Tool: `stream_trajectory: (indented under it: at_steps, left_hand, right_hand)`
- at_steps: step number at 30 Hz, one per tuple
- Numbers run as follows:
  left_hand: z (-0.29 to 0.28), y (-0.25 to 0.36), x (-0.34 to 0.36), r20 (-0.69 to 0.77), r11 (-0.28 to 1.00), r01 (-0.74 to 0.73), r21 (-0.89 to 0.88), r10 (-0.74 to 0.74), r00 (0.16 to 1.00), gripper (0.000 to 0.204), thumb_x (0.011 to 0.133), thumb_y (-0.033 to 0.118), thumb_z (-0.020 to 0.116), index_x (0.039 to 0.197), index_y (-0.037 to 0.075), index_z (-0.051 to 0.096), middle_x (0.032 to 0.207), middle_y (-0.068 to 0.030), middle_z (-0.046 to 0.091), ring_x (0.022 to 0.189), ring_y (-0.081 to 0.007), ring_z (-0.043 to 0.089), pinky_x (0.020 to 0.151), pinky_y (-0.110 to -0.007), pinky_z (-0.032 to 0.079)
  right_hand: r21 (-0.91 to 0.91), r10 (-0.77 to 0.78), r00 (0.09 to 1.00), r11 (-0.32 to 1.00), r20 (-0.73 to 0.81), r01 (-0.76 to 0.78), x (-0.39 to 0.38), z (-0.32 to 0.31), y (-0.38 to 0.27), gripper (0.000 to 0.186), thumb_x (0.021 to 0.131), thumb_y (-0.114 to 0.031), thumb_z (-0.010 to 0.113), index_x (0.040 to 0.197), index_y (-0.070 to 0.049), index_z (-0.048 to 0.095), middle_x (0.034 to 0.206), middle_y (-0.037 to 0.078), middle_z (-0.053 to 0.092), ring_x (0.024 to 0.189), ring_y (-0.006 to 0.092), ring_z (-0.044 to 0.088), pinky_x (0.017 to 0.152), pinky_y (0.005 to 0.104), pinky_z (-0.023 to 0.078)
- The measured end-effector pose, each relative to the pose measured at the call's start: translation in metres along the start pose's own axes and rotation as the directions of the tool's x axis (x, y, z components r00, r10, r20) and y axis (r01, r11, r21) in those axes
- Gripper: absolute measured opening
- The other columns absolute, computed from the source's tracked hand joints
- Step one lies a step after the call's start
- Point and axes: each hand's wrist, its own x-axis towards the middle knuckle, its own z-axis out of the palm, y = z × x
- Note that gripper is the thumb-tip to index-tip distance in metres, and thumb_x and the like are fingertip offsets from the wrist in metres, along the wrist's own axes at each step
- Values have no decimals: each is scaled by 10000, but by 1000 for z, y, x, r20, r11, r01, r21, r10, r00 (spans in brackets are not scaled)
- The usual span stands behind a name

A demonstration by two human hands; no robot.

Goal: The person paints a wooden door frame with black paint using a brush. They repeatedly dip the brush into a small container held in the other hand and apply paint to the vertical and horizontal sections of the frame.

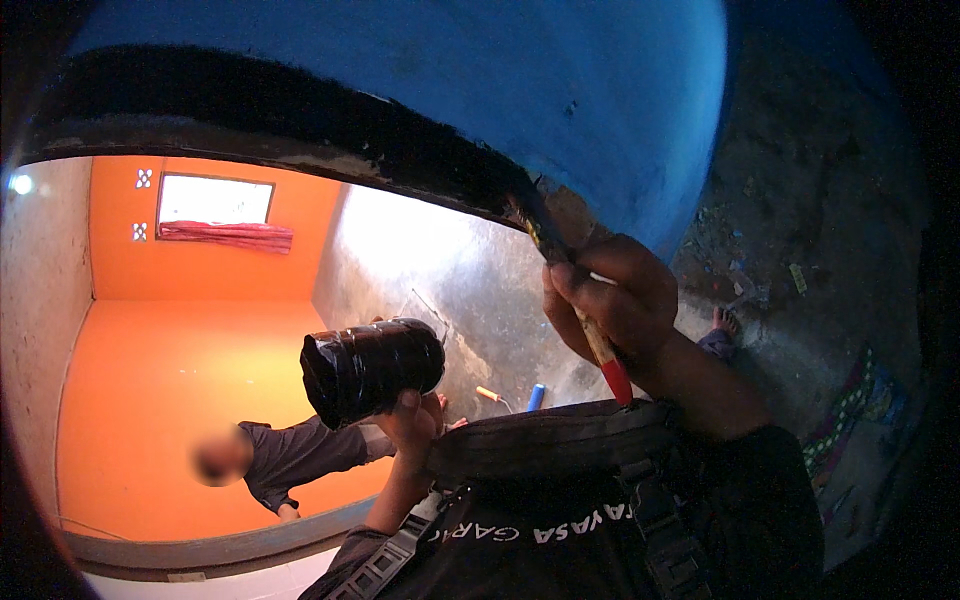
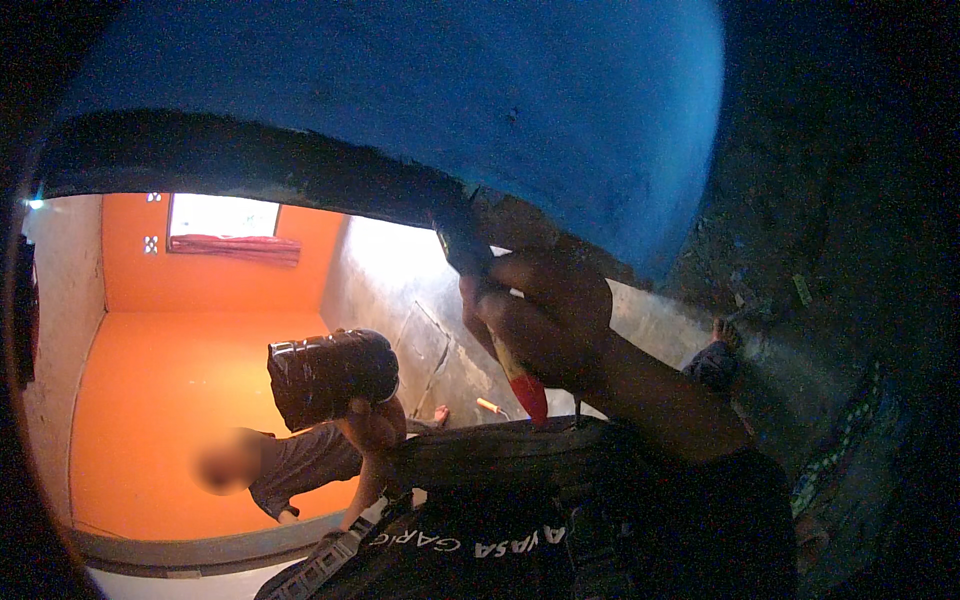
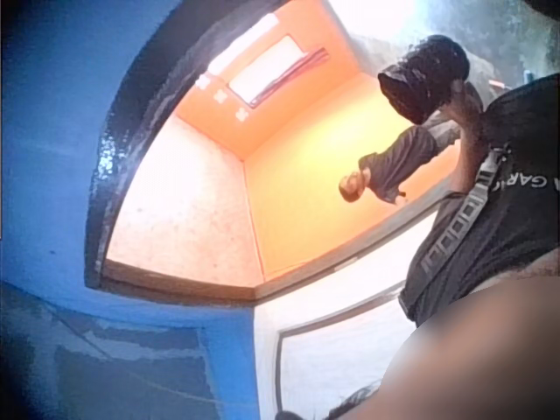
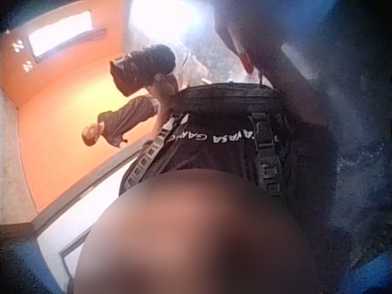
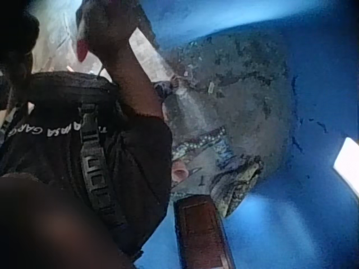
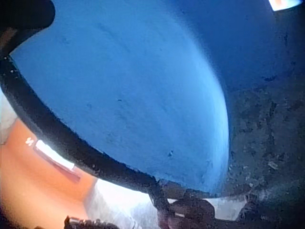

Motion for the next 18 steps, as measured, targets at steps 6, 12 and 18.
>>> stream_trajectory:
  at_steps: [6, 12, 18]
  left_hand:
    - [-4, -4, 2, 17, 998, -51, 33, 51, 999, 691, 850, 251, 768, 1388, 1, 414, 1352, -136, 524, 1194, -256, 558, 993, -353, 509]
    - [5, -5, 2, -149, 995, -51, 83, 63, 987, 712, 763, 347, 818, 1279, -37, 511, 1153, -100, 636, 999, -212, 622, 845, -339, 514]
    - [0, 8, -3, -101, 987, 73, 143, -58, 993, 681, 775, 329, 819, 1265, -31, 512, 1108, -94, 641, 910, -195, 634, 729, -326, 540]
  right_hand:
    - [68, 55, 998, 996, -23, -53, -3, 0, -4, 266, 763, 90, 757, 930, -46, 602, 849, 102, 591, 619, 155, 591, 515, 248, 476]
    - [123, 116, 992, 985, 45, -120, -2, 2, 1, 258, 779, 70, 758, 949, -51, 606, 842, 95, 589, 617, 152, 600, 522, 250, 496]
    - [240, 86, 996, 967, 1, -84, -5, 2, -2, 200, 827, 110, 688, 946, -22, 595, 871, 117, 584, 601, 139, 600, 498, 254, 518]
